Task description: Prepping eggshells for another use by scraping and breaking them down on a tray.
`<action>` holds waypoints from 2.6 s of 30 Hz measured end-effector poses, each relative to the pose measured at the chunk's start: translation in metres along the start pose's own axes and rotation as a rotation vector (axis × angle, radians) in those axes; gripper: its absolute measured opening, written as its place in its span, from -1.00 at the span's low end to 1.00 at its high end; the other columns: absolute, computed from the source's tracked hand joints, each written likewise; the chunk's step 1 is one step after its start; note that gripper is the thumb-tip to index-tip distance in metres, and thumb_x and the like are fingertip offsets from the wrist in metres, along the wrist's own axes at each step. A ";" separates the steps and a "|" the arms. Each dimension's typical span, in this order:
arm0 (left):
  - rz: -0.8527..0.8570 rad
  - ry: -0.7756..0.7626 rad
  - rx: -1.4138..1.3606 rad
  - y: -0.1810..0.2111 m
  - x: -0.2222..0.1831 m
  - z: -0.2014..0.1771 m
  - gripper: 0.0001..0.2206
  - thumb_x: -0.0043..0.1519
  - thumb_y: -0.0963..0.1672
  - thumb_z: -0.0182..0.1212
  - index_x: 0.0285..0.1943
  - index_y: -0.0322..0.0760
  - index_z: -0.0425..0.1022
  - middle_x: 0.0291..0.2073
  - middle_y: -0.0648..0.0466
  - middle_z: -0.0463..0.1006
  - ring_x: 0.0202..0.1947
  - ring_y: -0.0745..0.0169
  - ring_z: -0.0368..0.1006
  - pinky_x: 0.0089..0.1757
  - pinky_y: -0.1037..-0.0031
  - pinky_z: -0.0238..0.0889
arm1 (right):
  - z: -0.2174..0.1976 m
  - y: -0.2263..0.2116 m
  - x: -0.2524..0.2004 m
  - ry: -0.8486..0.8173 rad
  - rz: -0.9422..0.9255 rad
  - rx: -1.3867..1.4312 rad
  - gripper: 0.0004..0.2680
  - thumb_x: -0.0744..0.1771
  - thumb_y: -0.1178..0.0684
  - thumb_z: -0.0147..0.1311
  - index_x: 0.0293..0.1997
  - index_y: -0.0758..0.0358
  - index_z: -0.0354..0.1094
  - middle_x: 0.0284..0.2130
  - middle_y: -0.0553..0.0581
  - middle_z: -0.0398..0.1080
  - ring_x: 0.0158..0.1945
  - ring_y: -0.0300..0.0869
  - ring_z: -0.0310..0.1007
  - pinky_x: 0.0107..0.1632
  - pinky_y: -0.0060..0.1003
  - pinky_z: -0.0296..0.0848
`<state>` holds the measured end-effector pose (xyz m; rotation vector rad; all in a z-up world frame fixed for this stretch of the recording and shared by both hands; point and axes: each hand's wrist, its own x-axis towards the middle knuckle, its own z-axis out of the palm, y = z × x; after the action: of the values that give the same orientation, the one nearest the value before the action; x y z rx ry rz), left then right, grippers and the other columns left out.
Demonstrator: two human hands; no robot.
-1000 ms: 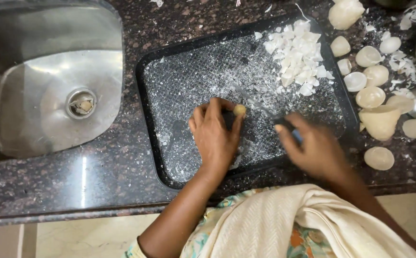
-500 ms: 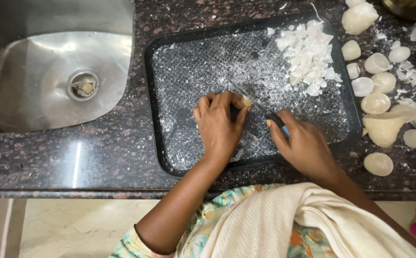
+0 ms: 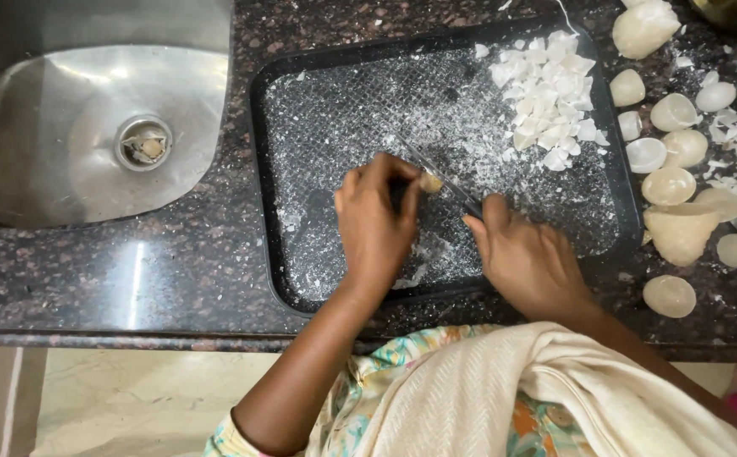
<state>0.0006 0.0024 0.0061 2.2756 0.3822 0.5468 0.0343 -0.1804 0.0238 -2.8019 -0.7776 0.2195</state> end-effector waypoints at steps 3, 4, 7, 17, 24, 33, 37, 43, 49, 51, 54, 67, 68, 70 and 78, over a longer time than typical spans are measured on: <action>-0.032 0.027 -0.112 0.003 0.019 -0.007 -0.89 0.30 -0.10 0.30 -0.15 -0.19 0.50 -0.29 0.12 0.64 -0.28 0.22 0.48 -0.11 0.28 0.24 | 0.001 0.000 0.000 0.008 -0.017 -0.029 -0.77 0.43 -0.10 -0.09 -0.21 0.30 0.16 -0.60 0.40 0.43 -0.52 0.34 0.49 -0.47 0.19 0.44; 0.027 0.071 -0.188 0.004 0.027 -0.010 -0.89 0.36 -0.10 0.26 -0.13 -0.20 0.47 -0.28 0.11 0.63 -0.27 0.25 0.49 -0.11 0.31 0.29 | 0.002 -0.001 0.000 0.010 -0.026 -0.041 -0.77 0.43 -0.10 -0.09 -0.22 0.29 0.15 -0.61 0.40 0.43 -0.53 0.32 0.49 -0.49 0.18 0.44; 0.228 0.125 -0.134 0.017 0.058 -0.009 -0.91 0.39 -0.10 0.17 -0.08 -0.16 0.52 -0.28 0.16 0.65 -0.26 0.30 0.51 -0.12 0.28 0.26 | 0.004 0.001 0.002 -0.017 -0.025 -0.041 -0.77 0.44 -0.09 -0.10 -0.23 0.27 0.15 -0.66 0.36 0.41 -0.59 0.24 0.50 -0.55 0.10 0.44; 0.737 -0.436 0.246 -0.005 0.130 0.086 -0.34 0.38 0.24 -0.45 0.32 -0.08 0.45 0.46 0.01 0.23 0.51 0.01 -0.20 0.39 0.08 -0.33 | 0.010 0.001 -0.002 0.077 -0.082 -0.151 -0.77 0.44 -0.11 -0.08 -0.24 0.24 0.16 -0.69 0.26 0.38 -0.68 0.10 0.47 -0.65 -0.03 0.39; 0.651 -0.545 0.283 -0.014 0.120 0.088 -0.34 0.36 0.25 -0.55 0.43 0.16 0.36 0.52 0.18 0.11 0.55 0.24 -0.32 0.42 0.18 -0.59 | 0.009 -0.008 -0.003 0.178 -0.056 -0.286 -0.74 0.42 -0.17 0.00 -0.28 0.18 0.20 -0.68 0.17 0.36 -0.70 0.01 0.45 -0.66 -0.06 0.37; 0.614 -0.522 0.166 -0.021 0.120 0.091 -0.34 0.35 0.24 -0.57 0.35 0.21 0.46 0.50 0.21 0.17 0.55 0.27 -0.28 0.44 0.13 -0.62 | 0.007 -0.006 0.007 0.087 -0.026 -0.278 -0.73 0.42 -0.19 -0.01 -0.28 0.19 0.21 -0.68 0.17 0.37 -0.70 -0.04 0.46 -0.67 -0.06 0.36; 0.603 -0.557 0.180 -0.021 0.123 0.090 -0.36 0.35 0.23 -0.56 0.34 0.24 0.46 0.52 0.22 0.15 0.57 0.27 -0.28 0.44 0.13 -0.65 | 0.004 0.005 0.020 -0.123 0.025 -0.200 -0.74 0.44 -0.19 -0.09 -0.23 0.20 0.18 -0.69 0.21 0.42 -0.69 0.01 0.48 -0.64 -0.05 0.41; 0.696 -0.467 0.190 -0.024 0.118 0.096 -0.36 0.40 0.21 -0.56 0.43 0.15 0.38 0.53 0.09 0.05 0.54 0.20 -0.36 0.41 0.10 -0.71 | 0.009 0.007 0.023 -0.164 0.019 -0.184 -0.73 0.42 -0.20 -0.13 -0.20 0.22 0.17 -0.64 0.28 0.45 -0.64 0.15 0.52 -0.56 0.07 0.45; 0.704 -0.403 0.236 -0.022 0.123 0.090 -0.40 0.44 0.19 -0.50 0.41 0.10 0.42 0.56 0.11 0.08 0.57 0.23 -0.37 0.44 0.11 -0.72 | 0.010 0.011 0.021 -0.208 0.072 -0.160 -0.73 0.42 -0.20 -0.15 -0.17 0.23 0.18 -0.62 0.30 0.46 -0.60 0.22 0.53 -0.50 0.12 0.48; 0.697 -0.369 0.126 -0.016 0.125 0.078 -0.41 0.46 0.17 -0.50 0.42 0.09 0.43 0.54 0.14 0.15 0.58 0.22 -0.34 0.47 0.06 -0.69 | 0.004 0.013 0.021 -0.208 0.078 -0.108 -0.73 0.41 -0.19 -0.14 -0.13 0.24 0.20 -0.64 0.30 0.46 -0.59 0.23 0.52 -0.47 0.13 0.48; 0.624 -0.256 -0.103 -0.006 0.132 0.053 -0.44 0.48 0.12 -0.46 0.38 0.02 0.48 0.47 0.12 0.32 0.58 0.10 -0.17 0.50 -0.01 -0.50 | 0.002 0.027 0.020 -0.198 0.097 0.043 -0.73 0.40 -0.18 -0.13 -0.07 0.25 0.24 -0.66 0.31 0.44 -0.58 0.23 0.50 -0.42 0.12 0.46; 0.500 -0.438 -0.048 -0.020 0.043 -0.018 -0.51 -0.01 -0.15 0.45 0.14 -0.29 0.49 -0.01 -0.03 0.59 0.02 0.00 0.43 0.09 0.20 0.31 | -0.005 0.018 0.007 0.048 0.256 0.448 -0.76 0.42 -0.08 -0.05 0.00 0.30 0.31 -0.62 0.34 0.39 -0.56 0.21 0.45 -0.43 0.05 0.33; 0.502 -0.437 -0.047 -0.023 0.041 -0.015 -0.51 -0.01 -0.15 0.45 0.14 -0.29 0.49 -0.01 -0.03 0.59 0.02 0.00 0.43 0.09 0.20 0.31 | -0.003 0.018 0.007 0.050 0.255 0.449 -0.76 0.42 -0.08 -0.05 0.00 0.30 0.31 -0.62 0.34 0.39 -0.56 0.21 0.45 -0.43 0.05 0.33; 0.378 -0.415 -0.057 -0.028 0.037 -0.009 -0.70 0.15 -0.18 0.41 0.07 -0.17 0.55 -0.02 0.07 0.63 0.03 0.13 0.44 0.09 0.30 0.36 | 0.000 0.019 0.007 0.022 0.262 0.418 -0.75 0.40 -0.10 -0.06 0.02 0.29 0.31 -0.64 0.36 0.41 -0.55 0.24 0.47 -0.44 0.08 0.34; 0.253 -0.217 0.038 -0.015 0.025 0.013 -0.73 0.13 -0.07 0.47 -0.17 -0.28 0.49 -0.28 0.01 0.53 -0.21 0.07 0.32 -0.13 0.22 0.24 | 0.005 0.011 0.000 -0.004 0.271 0.304 -0.73 0.40 -0.16 -0.07 0.02 0.24 0.29 -0.64 0.39 0.42 -0.49 0.34 0.49 -0.38 0.19 0.40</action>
<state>0.0264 0.0157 -0.0066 2.4061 -0.0027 0.4141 0.0391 -0.1886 0.0163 -2.6045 -0.3275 0.3561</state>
